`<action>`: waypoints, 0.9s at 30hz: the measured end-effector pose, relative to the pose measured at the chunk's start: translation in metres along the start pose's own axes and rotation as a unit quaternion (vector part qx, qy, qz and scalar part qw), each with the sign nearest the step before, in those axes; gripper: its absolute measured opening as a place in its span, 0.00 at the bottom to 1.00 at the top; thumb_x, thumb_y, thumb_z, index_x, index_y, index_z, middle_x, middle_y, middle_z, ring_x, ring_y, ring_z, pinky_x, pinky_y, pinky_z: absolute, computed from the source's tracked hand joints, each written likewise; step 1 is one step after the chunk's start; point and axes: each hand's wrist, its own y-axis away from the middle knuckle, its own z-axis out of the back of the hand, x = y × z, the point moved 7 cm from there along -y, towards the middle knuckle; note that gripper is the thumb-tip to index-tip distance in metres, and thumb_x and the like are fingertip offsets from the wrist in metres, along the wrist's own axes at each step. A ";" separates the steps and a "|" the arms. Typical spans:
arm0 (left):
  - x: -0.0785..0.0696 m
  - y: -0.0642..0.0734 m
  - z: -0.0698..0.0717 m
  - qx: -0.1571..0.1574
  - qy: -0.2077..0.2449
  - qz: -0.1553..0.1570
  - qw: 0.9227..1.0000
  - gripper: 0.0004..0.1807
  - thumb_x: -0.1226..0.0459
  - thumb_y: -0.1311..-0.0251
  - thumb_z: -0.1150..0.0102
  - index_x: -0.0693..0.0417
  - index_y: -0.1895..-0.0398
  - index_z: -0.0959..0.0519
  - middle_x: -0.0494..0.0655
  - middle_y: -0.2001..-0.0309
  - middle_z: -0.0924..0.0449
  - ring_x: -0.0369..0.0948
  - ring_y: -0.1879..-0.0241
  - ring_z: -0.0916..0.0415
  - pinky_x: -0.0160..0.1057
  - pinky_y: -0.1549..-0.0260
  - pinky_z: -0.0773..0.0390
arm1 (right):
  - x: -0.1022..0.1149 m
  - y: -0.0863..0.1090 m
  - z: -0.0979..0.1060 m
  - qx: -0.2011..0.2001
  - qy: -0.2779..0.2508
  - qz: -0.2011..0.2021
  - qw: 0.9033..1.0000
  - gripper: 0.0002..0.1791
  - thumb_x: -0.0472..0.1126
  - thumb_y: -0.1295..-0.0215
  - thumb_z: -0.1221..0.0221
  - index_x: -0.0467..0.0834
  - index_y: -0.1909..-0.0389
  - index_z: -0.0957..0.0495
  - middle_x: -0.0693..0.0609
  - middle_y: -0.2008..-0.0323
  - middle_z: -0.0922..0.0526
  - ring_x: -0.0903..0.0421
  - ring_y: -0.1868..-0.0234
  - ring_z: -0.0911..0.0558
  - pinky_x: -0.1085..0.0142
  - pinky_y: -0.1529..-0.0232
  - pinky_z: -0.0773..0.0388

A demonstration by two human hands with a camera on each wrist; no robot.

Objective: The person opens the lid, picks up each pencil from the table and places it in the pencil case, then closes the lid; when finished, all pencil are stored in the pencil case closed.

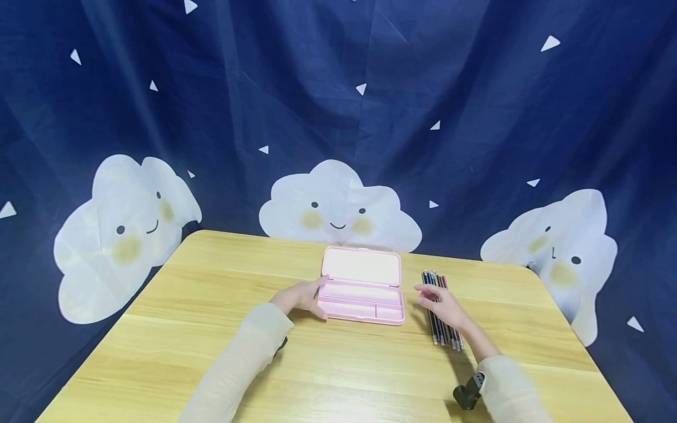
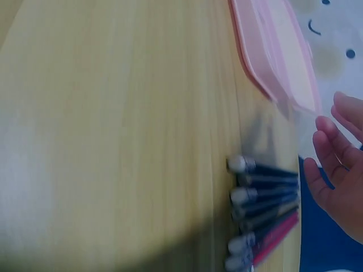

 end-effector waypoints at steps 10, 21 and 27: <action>0.000 -0.001 0.001 0.001 0.001 -0.003 1.000 0.59 0.52 0.64 0.26 0.51 0.29 0.52 0.64 0.35 0.42 0.56 0.37 0.42 0.52 0.39 0.40 | -0.036 0.013 0.029 -0.017 -0.011 -0.036 0.999 0.22 0.34 0.37 0.46 0.25 0.47 0.33 0.34 0.59 0.23 0.61 0.61 0.24 0.74 0.60 0.27; -0.001 0.001 0.001 0.005 0.000 0.000 1.000 0.58 0.52 0.63 0.27 0.50 0.29 0.52 0.64 0.35 0.42 0.56 0.37 0.42 0.52 0.39 0.41 | -0.057 0.026 0.045 -0.009 -0.007 0.017 1.000 0.23 0.39 0.39 0.44 0.25 0.49 0.32 0.44 0.69 0.22 0.60 0.69 0.24 0.70 0.69 0.26; -0.001 0.002 0.001 0.007 0.003 0.004 1.000 0.58 0.53 0.63 0.26 0.51 0.29 0.52 0.64 0.35 0.42 0.56 0.37 0.42 0.52 0.39 0.40 | -0.063 0.030 0.043 0.033 0.021 -0.014 0.999 0.30 0.36 0.45 0.42 0.24 0.43 0.39 0.37 0.64 0.24 0.47 0.64 0.23 0.61 0.65 0.24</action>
